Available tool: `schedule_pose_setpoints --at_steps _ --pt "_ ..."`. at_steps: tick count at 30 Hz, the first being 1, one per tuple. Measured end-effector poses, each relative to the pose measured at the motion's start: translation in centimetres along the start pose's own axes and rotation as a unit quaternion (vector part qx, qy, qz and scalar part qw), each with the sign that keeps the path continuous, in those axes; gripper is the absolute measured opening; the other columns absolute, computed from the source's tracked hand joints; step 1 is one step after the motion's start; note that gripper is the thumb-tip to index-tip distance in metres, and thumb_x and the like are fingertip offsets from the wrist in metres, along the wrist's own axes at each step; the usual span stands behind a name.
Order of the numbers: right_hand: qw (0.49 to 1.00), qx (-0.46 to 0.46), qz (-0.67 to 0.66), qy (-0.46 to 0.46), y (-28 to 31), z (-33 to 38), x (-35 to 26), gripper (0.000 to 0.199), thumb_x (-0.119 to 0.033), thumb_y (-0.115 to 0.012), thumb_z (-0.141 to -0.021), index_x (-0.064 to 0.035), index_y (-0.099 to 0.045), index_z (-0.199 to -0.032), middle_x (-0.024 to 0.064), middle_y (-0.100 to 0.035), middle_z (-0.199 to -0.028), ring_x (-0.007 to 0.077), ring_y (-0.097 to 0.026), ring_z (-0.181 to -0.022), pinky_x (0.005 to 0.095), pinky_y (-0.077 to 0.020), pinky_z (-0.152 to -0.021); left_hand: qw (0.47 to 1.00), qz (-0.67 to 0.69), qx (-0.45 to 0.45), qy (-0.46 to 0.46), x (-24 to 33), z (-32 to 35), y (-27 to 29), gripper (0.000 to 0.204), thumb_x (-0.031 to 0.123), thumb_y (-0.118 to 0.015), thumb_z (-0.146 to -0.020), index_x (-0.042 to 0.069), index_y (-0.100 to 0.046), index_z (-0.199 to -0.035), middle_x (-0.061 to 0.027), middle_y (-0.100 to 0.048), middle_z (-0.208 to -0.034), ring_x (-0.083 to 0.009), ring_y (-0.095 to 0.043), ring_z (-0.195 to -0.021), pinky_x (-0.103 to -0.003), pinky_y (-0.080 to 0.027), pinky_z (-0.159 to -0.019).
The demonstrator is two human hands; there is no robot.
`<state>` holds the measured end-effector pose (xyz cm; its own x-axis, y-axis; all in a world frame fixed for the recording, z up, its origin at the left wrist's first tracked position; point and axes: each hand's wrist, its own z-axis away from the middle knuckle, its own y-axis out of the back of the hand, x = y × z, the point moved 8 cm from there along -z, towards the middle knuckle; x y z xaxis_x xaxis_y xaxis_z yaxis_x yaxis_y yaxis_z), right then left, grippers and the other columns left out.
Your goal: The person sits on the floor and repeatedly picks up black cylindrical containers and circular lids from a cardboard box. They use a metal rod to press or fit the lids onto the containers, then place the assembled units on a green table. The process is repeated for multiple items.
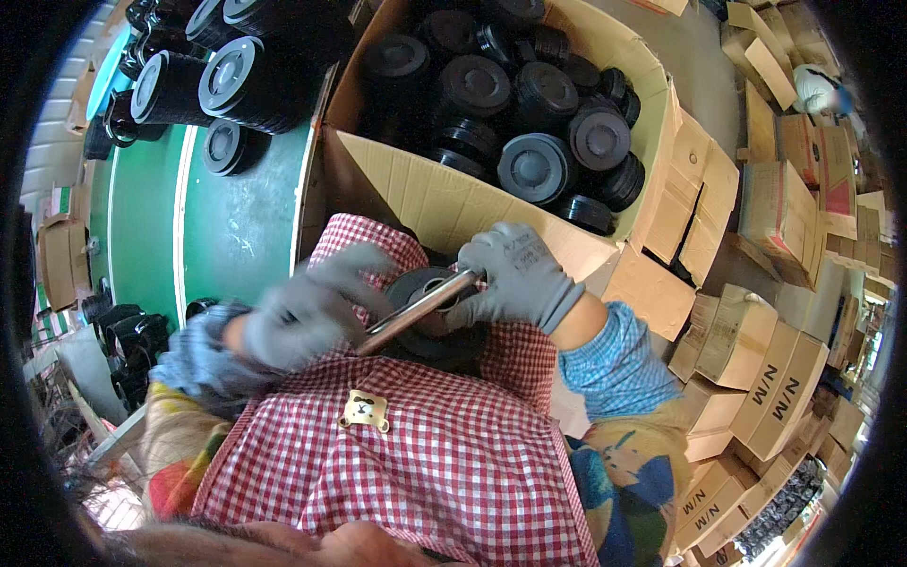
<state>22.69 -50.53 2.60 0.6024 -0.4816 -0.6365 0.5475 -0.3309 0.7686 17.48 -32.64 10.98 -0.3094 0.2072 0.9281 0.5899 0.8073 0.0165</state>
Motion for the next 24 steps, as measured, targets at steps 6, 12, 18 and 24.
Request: schedule_pose_setpoints --at_steps 6,12,18,24 --pt "0.996 -0.088 0.024 -0.008 -1.5 -1.7 0.5 0.071 -0.079 -0.073 -0.063 -0.0098 -0.063 -0.079 0.0108 -0.064 -0.084 0.0352 -0.061 -0.086 0.0462 -0.0456 -0.073 0.787 -0.056 -0.077 0.610 -1.1 1.0 -3.1 0.056 0.029 -0.063 -0.099 0.001 -0.046 -0.144 -0.0267 -0.065 -0.114 -0.0315 -0.070 -0.099 -0.040 -0.056 -0.086" --pt "0.976 -0.216 0.014 0.004 -2.3 -3.1 0.3 0.073 -0.080 -0.067 -0.070 -0.0094 -0.068 -0.088 0.0152 -0.070 -0.089 0.0391 -0.066 -0.088 0.0487 -0.0496 -0.077 0.680 -0.193 -0.155 0.690 -4.2 -0.3 -4.0 0.042 0.035 -0.059 -0.100 -0.002 -0.067 -0.118 -0.0193 -0.072 -0.104 -0.0304 -0.071 -0.095 -0.043 -0.055 -0.085" --pt "0.950 -0.298 -0.042 0.083 -3.7 -3.8 1.3 0.077 -0.068 -0.075 -0.074 -0.0205 -0.064 -0.134 0.0126 -0.075 -0.102 0.0344 -0.071 -0.096 0.0436 -0.0525 -0.083 0.734 -0.295 -0.214 0.574 -7.0 0.1 -4.1 0.036 0.023 -0.064 -0.089 0.002 -0.066 -0.118 -0.0254 -0.072 -0.093 -0.0404 -0.072 -0.086 -0.047 -0.058 -0.079" --pt "0.961 -0.157 -0.204 -0.099 -2.6 2.0 0.5 0.073 -0.061 -0.062 -0.091 -0.0205 -0.047 -0.150 0.0199 -0.070 -0.120 0.0348 -0.070 -0.104 0.0455 -0.0538 -0.092 0.759 -0.356 -0.388 0.383 -10.1 -1.0 -2.1 0.037 0.023 -0.065 -0.088 0.017 -0.065 -0.124 -0.0150 -0.070 -0.081 -0.0337 -0.072 -0.076 -0.046 -0.058 -0.071"
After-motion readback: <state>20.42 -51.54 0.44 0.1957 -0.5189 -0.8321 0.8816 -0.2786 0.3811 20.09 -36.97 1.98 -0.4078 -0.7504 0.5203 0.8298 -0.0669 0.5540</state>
